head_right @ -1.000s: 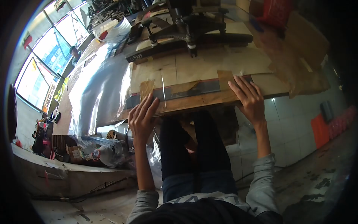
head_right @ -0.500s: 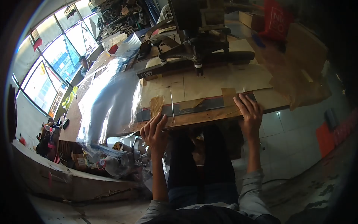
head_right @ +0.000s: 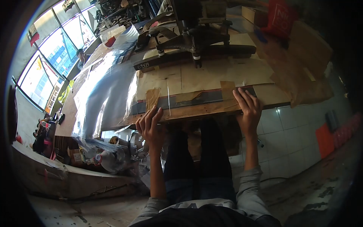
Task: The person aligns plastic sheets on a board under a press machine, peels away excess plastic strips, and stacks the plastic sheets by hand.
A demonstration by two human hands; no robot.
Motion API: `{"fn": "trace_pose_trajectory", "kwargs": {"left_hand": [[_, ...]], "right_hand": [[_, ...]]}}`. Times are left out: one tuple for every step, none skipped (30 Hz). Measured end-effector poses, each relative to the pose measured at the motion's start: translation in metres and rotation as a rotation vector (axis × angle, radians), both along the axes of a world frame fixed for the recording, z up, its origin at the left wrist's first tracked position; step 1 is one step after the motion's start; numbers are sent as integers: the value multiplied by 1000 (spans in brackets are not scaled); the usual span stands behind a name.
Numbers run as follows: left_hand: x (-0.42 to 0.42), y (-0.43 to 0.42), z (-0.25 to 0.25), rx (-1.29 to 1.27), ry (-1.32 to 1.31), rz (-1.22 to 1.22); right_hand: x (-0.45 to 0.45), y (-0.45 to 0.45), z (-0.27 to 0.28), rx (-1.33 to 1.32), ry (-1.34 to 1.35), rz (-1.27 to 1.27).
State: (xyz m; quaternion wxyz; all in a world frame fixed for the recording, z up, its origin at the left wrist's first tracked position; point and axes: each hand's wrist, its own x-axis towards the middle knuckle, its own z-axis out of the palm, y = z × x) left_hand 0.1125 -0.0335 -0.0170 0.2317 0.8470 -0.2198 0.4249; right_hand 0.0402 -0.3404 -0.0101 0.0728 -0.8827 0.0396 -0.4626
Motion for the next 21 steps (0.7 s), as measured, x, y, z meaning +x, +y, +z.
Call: {"fn": "trace_pose_trajectory", "kwargs": {"left_hand": [[0,0,0,9,2,8],[-1,0,1,18,4,15],[-1,0,0,26,7,23],[-1,0,0,24,4,22],[0,0,-1,21,2,22],[0,0,-2,17,1,23],[1,0,-3,17,-1,22],[2,0,-3,17,-3,21],[1,1,-3,18,-5,20],[0,1,-3,24,-2,27],[0,1,-3,31,-2,32],[0,1,-2,38,-3,36],[0,1,-1,36,-3,35],[0,1,0,34,-2,34],[-1,0,0,31,0,33],[-1,0,0,30,1,31],[-1,0,0,29,2,30],[-1,0,0,28,3,28],[-2,0,0,25,2,27],[-2,0,-1,21,1,26],[-1,0,-1,17,1,25]], "right_hand": [[0,0,0,0,-3,0],[0,0,0,-1,-5,-1],[0,0,0,-2,-6,-2],[0,0,0,-2,-4,-6],[0,0,-1,-2,-2,-10],[0,0,-2,-4,2,-12],[0,0,-1,0,1,-11],[0,1,-1,4,1,-9],[0,1,0,8,1,-7],[-1,1,-1,5,8,-8],[-1,0,-1,3,12,-11],[-1,0,-1,1,16,-14],[-1,0,0,2,15,-16],[-1,1,1,2,16,-17],[-1,1,1,1,18,-18],[-1,1,0,1,16,-18],[-1,0,0,0,14,-17],[-1,0,-1,-1,12,-16],[-1,0,-1,0,13,-15],[-1,-1,-1,1,14,-14],[-1,-1,-1,1,15,-13]]}}
